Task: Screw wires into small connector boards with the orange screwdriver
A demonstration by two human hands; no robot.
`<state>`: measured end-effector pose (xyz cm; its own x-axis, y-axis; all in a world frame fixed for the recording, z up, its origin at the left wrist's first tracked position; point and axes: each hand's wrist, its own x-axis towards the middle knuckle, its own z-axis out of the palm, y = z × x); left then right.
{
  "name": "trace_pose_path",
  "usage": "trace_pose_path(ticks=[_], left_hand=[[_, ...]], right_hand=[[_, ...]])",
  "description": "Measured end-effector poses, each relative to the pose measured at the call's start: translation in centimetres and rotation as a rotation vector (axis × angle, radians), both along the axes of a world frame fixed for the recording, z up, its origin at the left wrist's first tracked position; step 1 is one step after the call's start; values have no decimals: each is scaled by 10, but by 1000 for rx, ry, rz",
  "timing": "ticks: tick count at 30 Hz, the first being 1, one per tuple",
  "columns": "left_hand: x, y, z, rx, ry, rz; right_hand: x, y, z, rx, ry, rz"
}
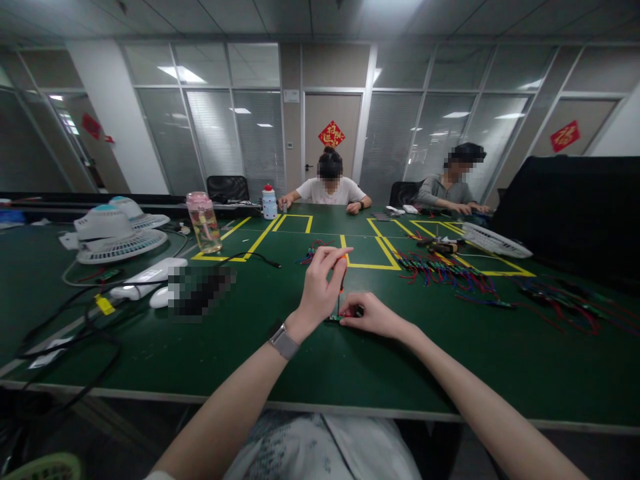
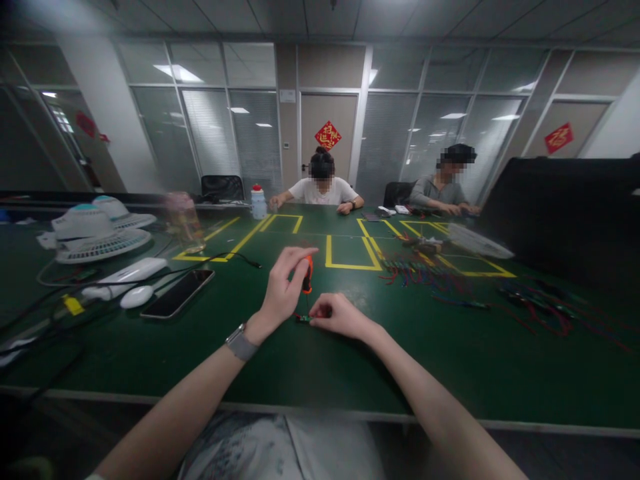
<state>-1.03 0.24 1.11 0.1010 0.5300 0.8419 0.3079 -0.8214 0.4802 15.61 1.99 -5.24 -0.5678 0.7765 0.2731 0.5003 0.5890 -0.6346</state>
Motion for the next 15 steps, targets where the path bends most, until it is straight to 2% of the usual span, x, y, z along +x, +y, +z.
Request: trace_pose_path(ticks=[5, 11, 15], left_hand=[[2, 0, -1, -42, -31, -106], [0, 3, -1, -39, -108, 23], [0, 3, -2, -64, -85, -40]], right_hand=[[0, -1, 1, -7, -1, 9], [1, -1, 2, 24, -32, -6], [2, 0, 2, 34, -61, -14]])
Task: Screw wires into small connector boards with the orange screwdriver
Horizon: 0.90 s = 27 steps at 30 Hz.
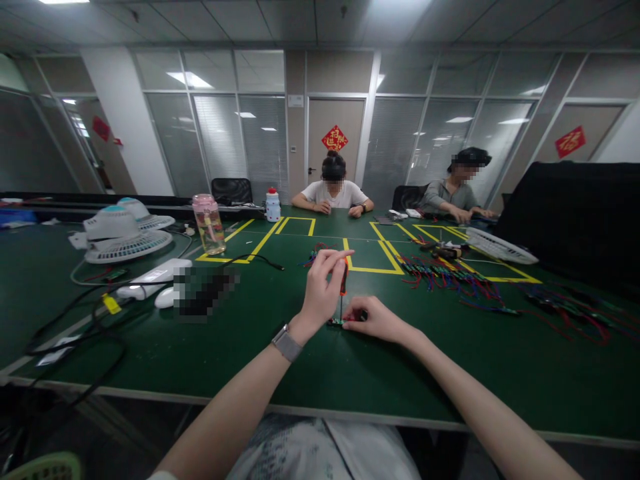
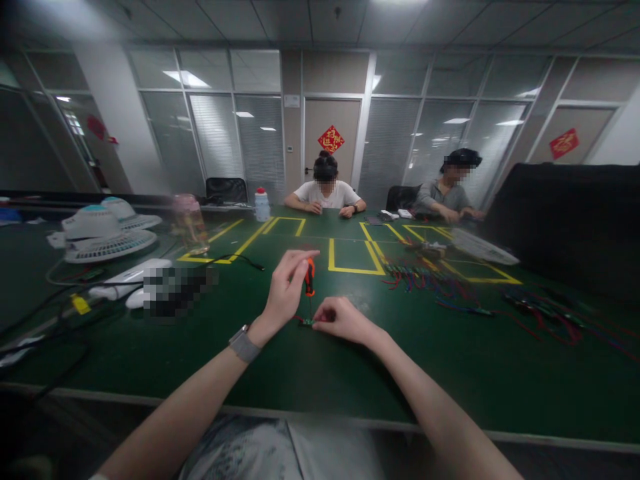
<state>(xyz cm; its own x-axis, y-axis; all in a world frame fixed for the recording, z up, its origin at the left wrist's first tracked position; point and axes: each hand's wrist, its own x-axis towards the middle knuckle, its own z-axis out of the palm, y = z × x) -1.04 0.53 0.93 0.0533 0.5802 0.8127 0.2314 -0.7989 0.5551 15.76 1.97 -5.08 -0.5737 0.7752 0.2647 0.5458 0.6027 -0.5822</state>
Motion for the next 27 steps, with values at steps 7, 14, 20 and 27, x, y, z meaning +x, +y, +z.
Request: trace_pose_path(ticks=[7, 14, 20, 27], left_hand=[[2, 2, -2, -46, -69, -67], [-1, 0, 1, 0, -11, 45], [1, -5, 2, 81, 66, 12], [0, -4, 1, 160, 79, 136]], right_hand=[[0, 0, 0, -9, 6, 12], [1, 1, 0, -23, 11, 8], [0, 0, 1, -39, 23, 13], [-1, 0, 0, -41, 21, 24]])
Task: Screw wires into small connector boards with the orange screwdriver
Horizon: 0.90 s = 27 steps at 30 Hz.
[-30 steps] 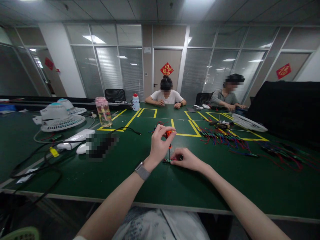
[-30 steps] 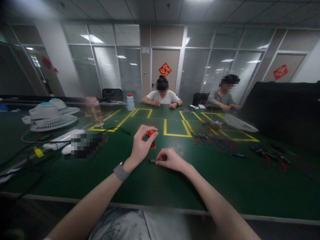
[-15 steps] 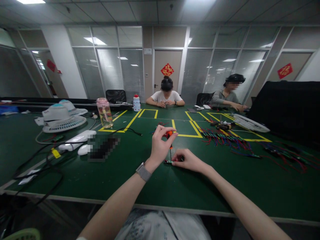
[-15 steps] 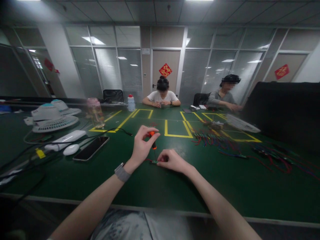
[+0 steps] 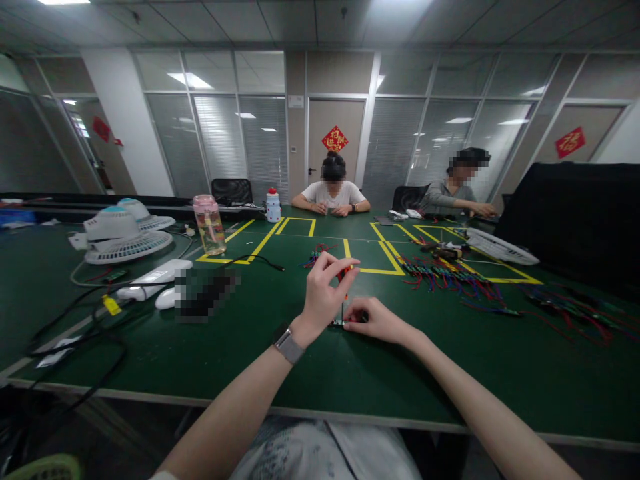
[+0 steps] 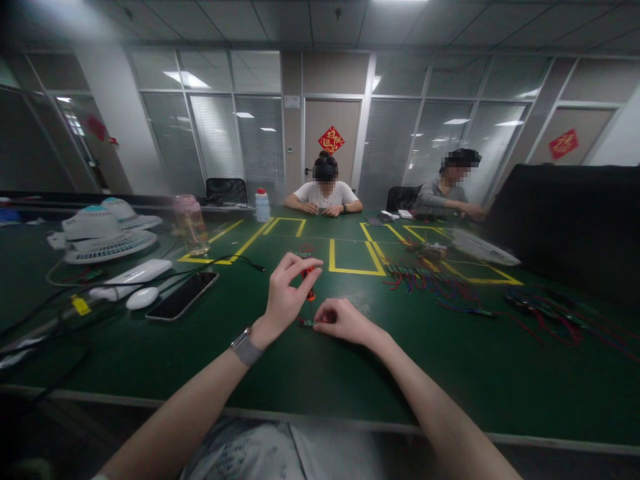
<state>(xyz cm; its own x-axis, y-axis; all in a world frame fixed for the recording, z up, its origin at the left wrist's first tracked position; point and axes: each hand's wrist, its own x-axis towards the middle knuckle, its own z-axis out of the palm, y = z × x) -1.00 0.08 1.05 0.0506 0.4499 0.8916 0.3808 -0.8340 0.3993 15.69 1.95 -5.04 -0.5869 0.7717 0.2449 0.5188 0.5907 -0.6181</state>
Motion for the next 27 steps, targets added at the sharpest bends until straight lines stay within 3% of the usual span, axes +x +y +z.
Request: trace_pose_path(ticks=[8, 14, 22, 27], left_hand=[[1, 5, -2, -164, -23, -258], [-2, 7, 0, -153, -78, -91], [0, 8, -4, -242, -66, -275], [0, 8, -3, -209, -64, -266]], right_hand=[[2, 2, -1, 15, -6, 6], [2, 3, -2, 8, -12, 5], [2, 2, 1, 15, -31, 5], [2, 2, 1, 15, -31, 4]])
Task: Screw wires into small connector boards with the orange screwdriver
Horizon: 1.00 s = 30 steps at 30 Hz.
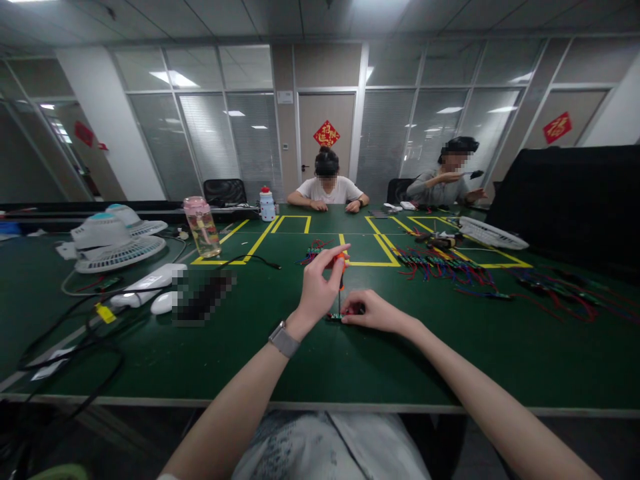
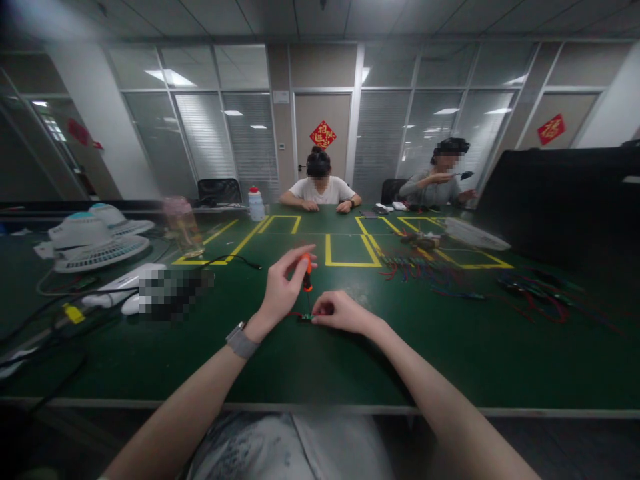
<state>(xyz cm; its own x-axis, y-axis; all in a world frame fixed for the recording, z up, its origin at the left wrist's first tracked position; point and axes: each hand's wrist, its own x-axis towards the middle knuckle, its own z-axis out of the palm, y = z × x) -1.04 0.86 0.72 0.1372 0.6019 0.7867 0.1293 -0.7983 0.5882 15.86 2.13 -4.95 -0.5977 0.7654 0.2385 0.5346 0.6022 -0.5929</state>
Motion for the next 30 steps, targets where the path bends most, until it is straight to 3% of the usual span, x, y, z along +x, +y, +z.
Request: trace_pose_path(ticks=[7, 15, 30], left_hand=[[-1, -5, 5, 141, 47, 198], [0, -5, 0, 47, 62, 18], [1, -8, 4, 158, 110, 164]], right_hand=[[0, -2, 1, -15, 6, 2], [-1, 0, 1, 12, 4, 2], [-2, -4, 5, -3, 9, -7]])
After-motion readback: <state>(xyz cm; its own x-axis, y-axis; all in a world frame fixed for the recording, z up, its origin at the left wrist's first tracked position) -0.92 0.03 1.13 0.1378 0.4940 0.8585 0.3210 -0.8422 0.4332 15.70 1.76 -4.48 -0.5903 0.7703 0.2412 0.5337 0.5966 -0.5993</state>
